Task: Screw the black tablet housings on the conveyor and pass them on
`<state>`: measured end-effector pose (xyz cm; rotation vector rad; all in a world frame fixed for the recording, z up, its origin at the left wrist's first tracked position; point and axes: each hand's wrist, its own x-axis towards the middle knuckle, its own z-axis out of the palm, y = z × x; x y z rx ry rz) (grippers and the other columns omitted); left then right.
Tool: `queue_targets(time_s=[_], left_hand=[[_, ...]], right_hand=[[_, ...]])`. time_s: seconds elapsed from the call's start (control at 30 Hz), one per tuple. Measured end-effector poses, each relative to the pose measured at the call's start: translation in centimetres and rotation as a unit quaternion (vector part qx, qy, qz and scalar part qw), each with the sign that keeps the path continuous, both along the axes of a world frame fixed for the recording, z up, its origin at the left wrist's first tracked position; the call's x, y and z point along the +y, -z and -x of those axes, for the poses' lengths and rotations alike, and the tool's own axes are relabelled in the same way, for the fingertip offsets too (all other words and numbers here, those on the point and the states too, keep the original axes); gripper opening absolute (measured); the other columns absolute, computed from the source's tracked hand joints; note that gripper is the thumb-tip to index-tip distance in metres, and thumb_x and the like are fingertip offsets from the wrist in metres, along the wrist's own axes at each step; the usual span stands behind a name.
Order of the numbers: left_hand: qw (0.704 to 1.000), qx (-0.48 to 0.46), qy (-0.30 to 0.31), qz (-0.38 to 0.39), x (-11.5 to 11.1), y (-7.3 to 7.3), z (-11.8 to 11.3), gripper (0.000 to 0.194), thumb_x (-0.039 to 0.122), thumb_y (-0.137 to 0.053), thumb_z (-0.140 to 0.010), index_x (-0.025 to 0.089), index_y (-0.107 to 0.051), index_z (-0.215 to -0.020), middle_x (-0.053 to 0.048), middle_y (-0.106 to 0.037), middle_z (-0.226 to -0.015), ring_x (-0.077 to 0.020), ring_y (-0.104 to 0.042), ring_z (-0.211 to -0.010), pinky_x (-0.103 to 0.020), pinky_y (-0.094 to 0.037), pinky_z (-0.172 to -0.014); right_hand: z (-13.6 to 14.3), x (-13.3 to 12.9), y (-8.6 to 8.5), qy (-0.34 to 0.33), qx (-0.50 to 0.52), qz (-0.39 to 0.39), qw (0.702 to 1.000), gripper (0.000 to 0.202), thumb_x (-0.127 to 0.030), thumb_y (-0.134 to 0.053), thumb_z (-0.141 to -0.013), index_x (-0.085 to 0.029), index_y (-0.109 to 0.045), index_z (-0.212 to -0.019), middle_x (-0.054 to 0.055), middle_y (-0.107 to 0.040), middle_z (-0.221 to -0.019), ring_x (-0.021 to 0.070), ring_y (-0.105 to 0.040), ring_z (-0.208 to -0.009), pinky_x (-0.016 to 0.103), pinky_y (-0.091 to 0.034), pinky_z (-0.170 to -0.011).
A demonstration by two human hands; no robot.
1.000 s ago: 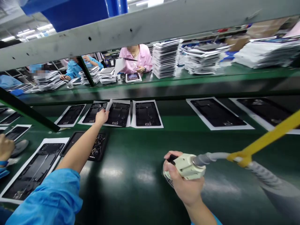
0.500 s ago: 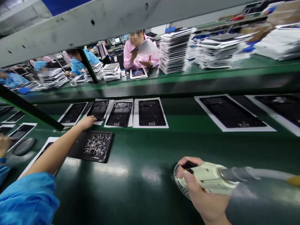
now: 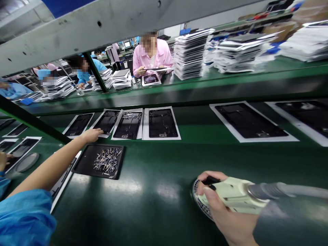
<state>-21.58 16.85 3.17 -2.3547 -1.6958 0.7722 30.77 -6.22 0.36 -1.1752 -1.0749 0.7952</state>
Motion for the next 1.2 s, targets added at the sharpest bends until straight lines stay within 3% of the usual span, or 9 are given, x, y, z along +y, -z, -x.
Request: queue_targets(time_s=[0.2,0.37,0.5,0.6,0.7,0.8,0.9,1.07,1.2], left_hand=[[1.0,-0.003,0.001,-0.017,-0.2,-1.1,-1.5,0.027,0.01,-0.051,-0.087,0.019,-0.071,-0.103,-0.011,-0.074,-0.11,-0.0225,-0.073,-0.099,-0.029,-0.052,-0.089],[0.996,-0.037,0.007,-0.081,-1.8,-4.4,-5.8,0.024,0.015,-0.05,-0.089,0.018,-0.069,-0.104,-0.012,-0.072,-0.113,-0.0242,-0.07,-0.106,-0.029,-0.052,-0.089],[0.981,-0.116,-0.007,-0.157,-6.2,-8.2,-12.2,0.015,0.016,-0.054,-0.086,0.017,-0.066,-0.095,-0.011,-0.07,-0.099,-0.0251,-0.07,-0.093,-0.031,-0.052,-0.083],[0.972,-0.145,0.041,-0.178,-12.1,-9.4,-17.8,0.014,0.012,-0.051,-0.089,0.016,-0.063,-0.095,-0.011,-0.067,-0.098,-0.0241,-0.067,-0.092,-0.032,-0.053,-0.08],[0.964,-0.181,0.154,-0.114,-19.2,-7.9,-23.0,0.015,0.007,-0.051,-0.089,0.019,-0.062,-0.092,-0.008,-0.065,-0.092,-0.0226,-0.065,-0.09,-0.031,-0.054,-0.077],[0.93,-0.206,0.304,-0.013,-26.1,-4.6,-27.1,0.012,0.008,-0.055,-0.09,0.019,-0.061,-0.089,-0.007,-0.064,-0.085,-0.0216,-0.063,-0.077,-0.033,-0.054,-0.064],[0.894,-0.236,0.378,0.041,-31.3,-0.8,-29.9,0.009,0.016,-0.056,-0.093,0.019,-0.064,-0.089,-0.011,-0.063,-0.081,-0.0218,-0.062,-0.067,-0.035,-0.05,-0.049],[0.858,-0.284,0.41,0.12,-34.5,3.9,-31.6,0.024,0.023,-0.046,-0.097,0.021,-0.067,-0.088,-0.015,-0.061,-0.078,-0.0201,-0.063,-0.058,-0.033,-0.043,-0.036],[0.865,-0.302,0.372,0.15,-34.7,5.7,-31.6,0.015,0.035,-0.055,-0.093,0.024,-0.065,-0.09,-0.012,-0.066,-0.08,-0.0206,-0.067,-0.059,-0.036,-0.05,-0.039]], right_hand=[[0.2,0.0,-0.4,0.002,0.009,-0.054,0.999,0.016,-0.034,-0.079,-0.08,-0.025,-0.073,-0.092,0.001,-0.069,-0.065,0.017,-0.066,-0.053,0.027,-0.06,-0.057],[0.2,0.0,-0.4,0.013,0.056,-0.07,0.996,0.02,-0.033,-0.081,-0.078,-0.023,-0.073,-0.093,0.003,-0.069,-0.073,0.0163,-0.066,-0.053,0.03,-0.06,-0.055],[0.6,0.1,-0.6,0.006,0.069,-0.074,0.995,0.018,-0.028,-0.079,-0.079,-0.02,-0.071,-0.093,0.001,-0.067,-0.068,0.016,-0.063,-0.049,0.029,-0.055,-0.046],[1.0,0.2,-0.9,0.019,0.068,-0.08,0.994,0.016,-0.024,-0.077,-0.079,-0.019,-0.07,-0.093,0.0,-0.066,-0.067,0.0142,-0.061,-0.047,0.027,-0.053,-0.045],[1.4,0.3,-1.2,0.025,0.073,-0.1,0.992,0.018,-0.023,-0.076,-0.078,-0.019,-0.069,-0.094,0.001,-0.068,-0.074,0.0128,-0.061,-0.047,0.027,-0.053,-0.045],[1.6,0.3,-1.5,0.021,0.077,-0.11,0.991,0.02,-0.023,-0.076,-0.076,-0.019,-0.068,-0.093,0.002,-0.069,-0.077,0.0126,-0.061,-0.047,0.028,-0.053,-0.045],[1.5,0.3,-1.6,0.023,0.081,-0.099,0.992,0.019,-0.024,-0.076,-0.076,-0.019,-0.067,-0.092,0.001,-0.069,-0.074,0.0122,-0.06,-0.046,0.028,-0.053,-0.045],[1.2,0.5,-1.1,0.027,0.084,-0.077,0.993,0.02,-0.027,-0.076,-0.076,-0.018,-0.068,-0.093,-0.001,-0.068,-0.07,0.0122,-0.059,-0.046,0.028,-0.052,-0.047],[1.0,0.5,-0.9,0.032,0.066,-0.075,0.995,0.022,-0.029,-0.076,-0.077,-0.018,-0.067,-0.093,0.0,-0.069,-0.071,0.0126,-0.059,-0.048,0.028,-0.052,-0.048]])
